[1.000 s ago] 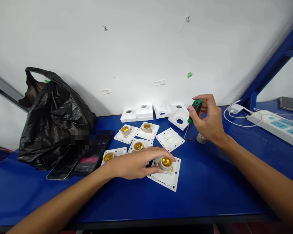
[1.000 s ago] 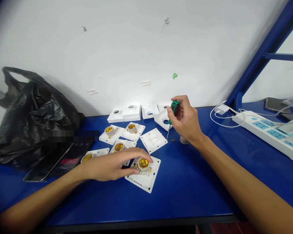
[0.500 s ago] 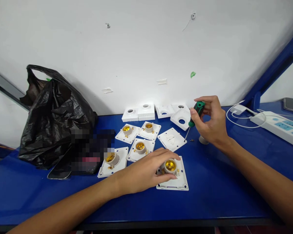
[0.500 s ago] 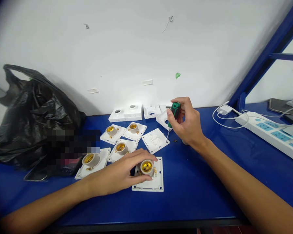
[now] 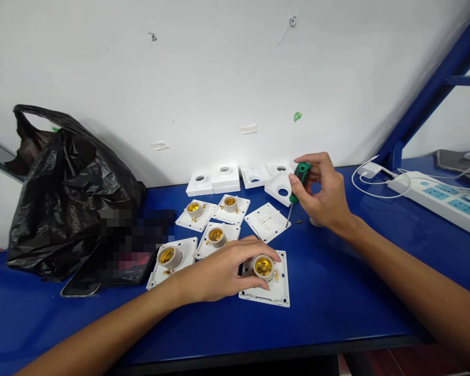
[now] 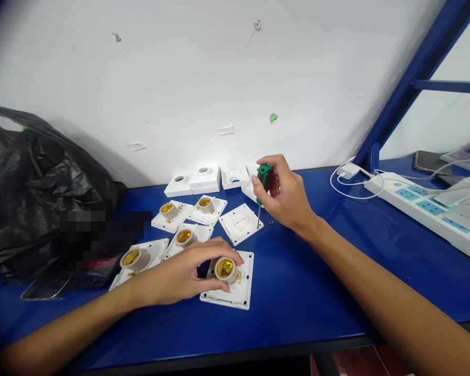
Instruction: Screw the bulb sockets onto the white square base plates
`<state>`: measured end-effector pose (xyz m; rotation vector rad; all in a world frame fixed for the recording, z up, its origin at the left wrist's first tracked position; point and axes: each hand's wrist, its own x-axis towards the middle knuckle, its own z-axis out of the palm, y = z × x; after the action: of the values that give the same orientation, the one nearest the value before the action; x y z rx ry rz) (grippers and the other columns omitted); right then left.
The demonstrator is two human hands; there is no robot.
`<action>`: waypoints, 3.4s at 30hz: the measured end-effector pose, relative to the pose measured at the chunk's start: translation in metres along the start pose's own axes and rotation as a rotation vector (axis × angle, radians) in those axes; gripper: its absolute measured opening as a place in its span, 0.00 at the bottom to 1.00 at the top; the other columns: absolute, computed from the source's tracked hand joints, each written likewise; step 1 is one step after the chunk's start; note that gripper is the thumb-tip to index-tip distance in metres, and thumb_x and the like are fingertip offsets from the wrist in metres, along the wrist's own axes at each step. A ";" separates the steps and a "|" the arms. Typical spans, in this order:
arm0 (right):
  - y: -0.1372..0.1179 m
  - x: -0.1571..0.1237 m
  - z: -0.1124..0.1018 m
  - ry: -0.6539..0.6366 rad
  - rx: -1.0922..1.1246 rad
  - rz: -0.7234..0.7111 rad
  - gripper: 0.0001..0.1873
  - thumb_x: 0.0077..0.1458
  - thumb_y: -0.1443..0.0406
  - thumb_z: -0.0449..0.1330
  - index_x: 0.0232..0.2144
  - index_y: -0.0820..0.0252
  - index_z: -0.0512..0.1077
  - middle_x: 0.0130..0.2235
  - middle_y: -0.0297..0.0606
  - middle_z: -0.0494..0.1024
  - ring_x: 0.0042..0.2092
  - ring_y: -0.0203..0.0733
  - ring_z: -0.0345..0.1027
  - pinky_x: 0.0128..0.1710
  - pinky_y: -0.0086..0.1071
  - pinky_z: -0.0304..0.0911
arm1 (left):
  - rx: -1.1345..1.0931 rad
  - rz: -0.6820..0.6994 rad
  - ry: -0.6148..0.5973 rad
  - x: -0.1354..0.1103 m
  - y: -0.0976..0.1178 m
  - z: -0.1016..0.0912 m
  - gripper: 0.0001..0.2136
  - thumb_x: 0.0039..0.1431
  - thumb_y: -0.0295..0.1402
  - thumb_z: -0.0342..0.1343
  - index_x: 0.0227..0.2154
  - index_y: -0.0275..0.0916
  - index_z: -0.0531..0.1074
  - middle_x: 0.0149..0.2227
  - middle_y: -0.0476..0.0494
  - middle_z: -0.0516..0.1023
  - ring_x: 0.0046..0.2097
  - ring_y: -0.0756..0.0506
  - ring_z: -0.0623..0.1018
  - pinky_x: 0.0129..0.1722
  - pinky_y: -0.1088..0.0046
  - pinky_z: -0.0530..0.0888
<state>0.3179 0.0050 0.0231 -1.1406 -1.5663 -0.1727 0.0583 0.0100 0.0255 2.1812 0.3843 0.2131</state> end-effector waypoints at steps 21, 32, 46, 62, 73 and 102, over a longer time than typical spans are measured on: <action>-0.007 -0.004 0.003 -0.040 0.008 -0.029 0.13 0.63 0.62 0.61 0.48 0.52 0.65 0.27 0.26 0.65 0.23 0.33 0.60 0.23 0.31 0.61 | 0.359 0.078 0.184 -0.009 -0.006 0.032 0.15 0.74 0.32 0.55 0.60 0.45 0.66 0.55 0.42 0.75 0.56 0.40 0.75 0.59 0.60 0.72; -0.019 -0.022 0.014 0.061 -0.030 -0.115 0.23 0.61 0.63 0.67 0.56 0.43 0.65 0.38 0.33 0.73 0.30 0.38 0.67 0.27 0.36 0.69 | 0.567 0.171 0.246 -0.025 -0.016 0.028 0.13 0.77 0.37 0.48 0.60 0.41 0.64 0.51 0.40 0.77 0.51 0.38 0.77 0.56 0.56 0.73; 0.020 0.005 -0.010 0.092 -0.300 -0.184 0.17 0.55 0.68 0.68 0.46 0.52 0.71 0.31 0.28 0.70 0.23 0.33 0.65 0.21 0.32 0.62 | 0.634 0.172 0.300 -0.027 -0.019 0.028 0.11 0.77 0.34 0.48 0.57 0.41 0.67 0.48 0.44 0.80 0.48 0.39 0.81 0.56 0.57 0.75; -0.014 0.003 0.006 0.351 0.076 -0.066 0.10 0.60 0.65 0.66 0.44 0.53 0.75 0.37 0.35 0.70 0.23 0.34 0.65 0.20 0.36 0.61 | 0.378 0.050 0.233 -0.027 -0.016 0.024 0.16 0.65 0.31 0.66 0.52 0.41 0.69 0.48 0.45 0.77 0.49 0.39 0.78 0.54 0.55 0.75; -0.051 -0.026 0.020 0.213 0.350 -0.063 0.16 0.59 0.68 0.66 0.49 0.55 0.75 0.27 0.31 0.70 0.21 0.39 0.68 0.18 0.37 0.65 | 0.358 0.009 0.204 -0.028 -0.011 0.019 0.15 0.66 0.33 0.65 0.52 0.40 0.71 0.47 0.45 0.76 0.49 0.39 0.77 0.53 0.58 0.74; -0.051 -0.033 0.022 0.054 0.347 -0.162 0.28 0.54 0.77 0.65 0.56 0.56 0.73 0.45 0.37 0.69 0.29 0.34 0.73 0.22 0.36 0.70 | 0.385 0.065 0.206 -0.027 -0.016 0.020 0.15 0.70 0.35 0.61 0.56 0.40 0.69 0.48 0.43 0.77 0.48 0.39 0.78 0.55 0.54 0.73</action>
<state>0.2628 -0.0261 0.0115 -0.7342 -1.5673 -0.0356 0.0356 -0.0055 0.0007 2.5615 0.5030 0.4316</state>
